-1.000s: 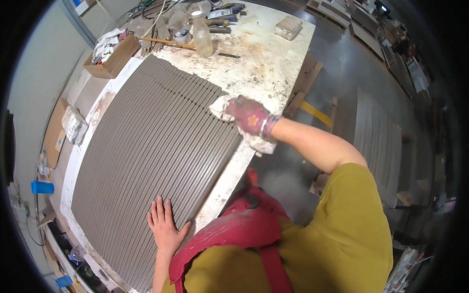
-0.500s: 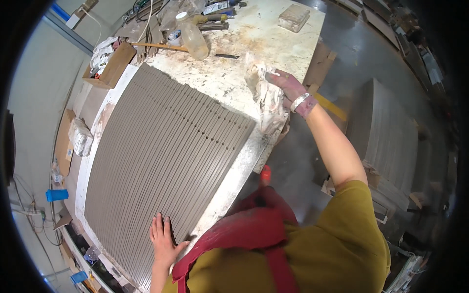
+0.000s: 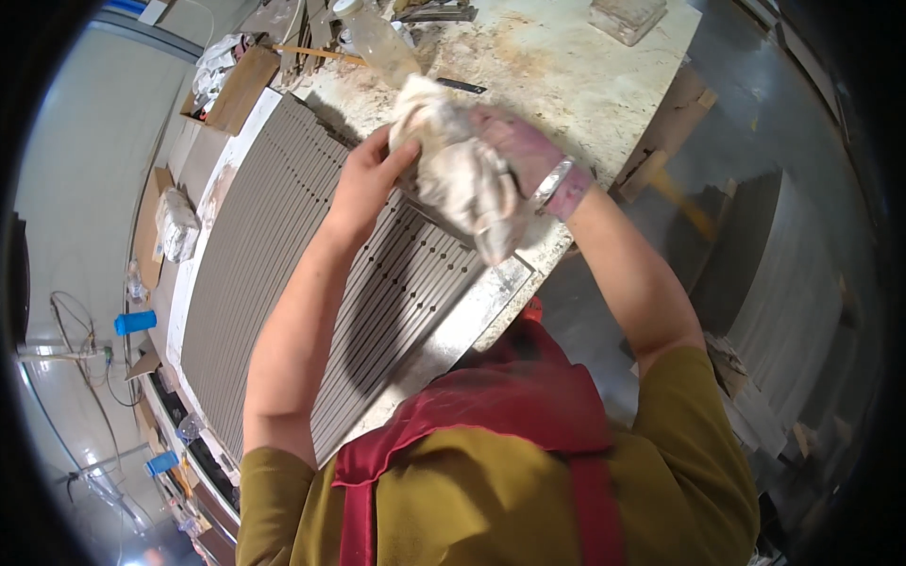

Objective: The person wipes the surface of a grooved wood panel using a cloth, periodically wetting the cloth from a plastic bottle and rubbing it across the panel before stacking the panel on top of others.

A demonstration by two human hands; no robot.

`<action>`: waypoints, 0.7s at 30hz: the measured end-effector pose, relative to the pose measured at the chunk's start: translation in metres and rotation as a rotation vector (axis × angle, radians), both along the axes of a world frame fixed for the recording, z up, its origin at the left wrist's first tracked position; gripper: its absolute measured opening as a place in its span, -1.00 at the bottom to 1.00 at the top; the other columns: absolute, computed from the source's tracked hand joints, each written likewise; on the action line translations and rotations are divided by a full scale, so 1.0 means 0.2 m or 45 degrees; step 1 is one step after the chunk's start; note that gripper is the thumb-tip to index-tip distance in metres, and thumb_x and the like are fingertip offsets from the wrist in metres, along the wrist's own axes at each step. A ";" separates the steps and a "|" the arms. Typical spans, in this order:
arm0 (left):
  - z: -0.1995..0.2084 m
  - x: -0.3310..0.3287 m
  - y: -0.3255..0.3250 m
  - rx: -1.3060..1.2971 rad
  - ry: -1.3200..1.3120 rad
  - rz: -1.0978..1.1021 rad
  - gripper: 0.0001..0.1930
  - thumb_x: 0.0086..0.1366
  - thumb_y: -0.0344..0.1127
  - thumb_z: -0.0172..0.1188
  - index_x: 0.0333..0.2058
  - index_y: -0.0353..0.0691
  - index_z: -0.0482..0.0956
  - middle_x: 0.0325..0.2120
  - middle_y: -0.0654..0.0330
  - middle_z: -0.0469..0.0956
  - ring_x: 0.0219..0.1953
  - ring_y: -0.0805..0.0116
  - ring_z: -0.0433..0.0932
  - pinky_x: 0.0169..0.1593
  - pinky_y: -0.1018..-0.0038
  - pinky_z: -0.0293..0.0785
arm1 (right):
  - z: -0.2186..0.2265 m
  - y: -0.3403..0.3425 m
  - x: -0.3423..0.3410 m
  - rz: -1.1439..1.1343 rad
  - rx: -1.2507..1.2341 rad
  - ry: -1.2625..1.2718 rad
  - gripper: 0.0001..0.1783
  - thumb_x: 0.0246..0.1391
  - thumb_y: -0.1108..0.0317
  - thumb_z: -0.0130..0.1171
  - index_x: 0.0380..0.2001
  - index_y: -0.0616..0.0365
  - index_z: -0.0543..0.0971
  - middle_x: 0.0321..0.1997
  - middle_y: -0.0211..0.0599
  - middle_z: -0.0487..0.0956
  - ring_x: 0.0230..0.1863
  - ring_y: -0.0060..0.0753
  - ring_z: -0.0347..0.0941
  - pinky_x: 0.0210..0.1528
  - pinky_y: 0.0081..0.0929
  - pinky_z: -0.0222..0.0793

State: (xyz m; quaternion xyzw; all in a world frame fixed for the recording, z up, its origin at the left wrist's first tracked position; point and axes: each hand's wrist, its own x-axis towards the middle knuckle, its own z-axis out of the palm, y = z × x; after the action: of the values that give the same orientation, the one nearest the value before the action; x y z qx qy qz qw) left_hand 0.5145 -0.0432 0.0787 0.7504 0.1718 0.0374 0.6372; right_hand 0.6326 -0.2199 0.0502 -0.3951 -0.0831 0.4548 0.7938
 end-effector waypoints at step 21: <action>-0.15 0.59 0.58 0.397 -0.129 0.340 -0.21 0.20 -0.05 0.26 0.28 -0.21 0.08 0.16 -0.06 0.27 0.11 0.18 0.35 0.09 0.31 0.35 | -0.38 0.02 0.21 -0.063 0.899 0.757 -0.44 0.17 0.15 -0.01 0.19 0.16 0.32 0.23 -0.12 0.38 0.25 -0.09 0.27 0.32 -0.12 0.12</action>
State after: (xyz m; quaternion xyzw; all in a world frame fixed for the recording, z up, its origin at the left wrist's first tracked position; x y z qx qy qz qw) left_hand 0.6329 0.0723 0.0481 0.8076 0.2296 0.1854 0.5106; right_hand 0.6754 -0.2163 -0.0259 0.0452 0.0078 0.4731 0.8798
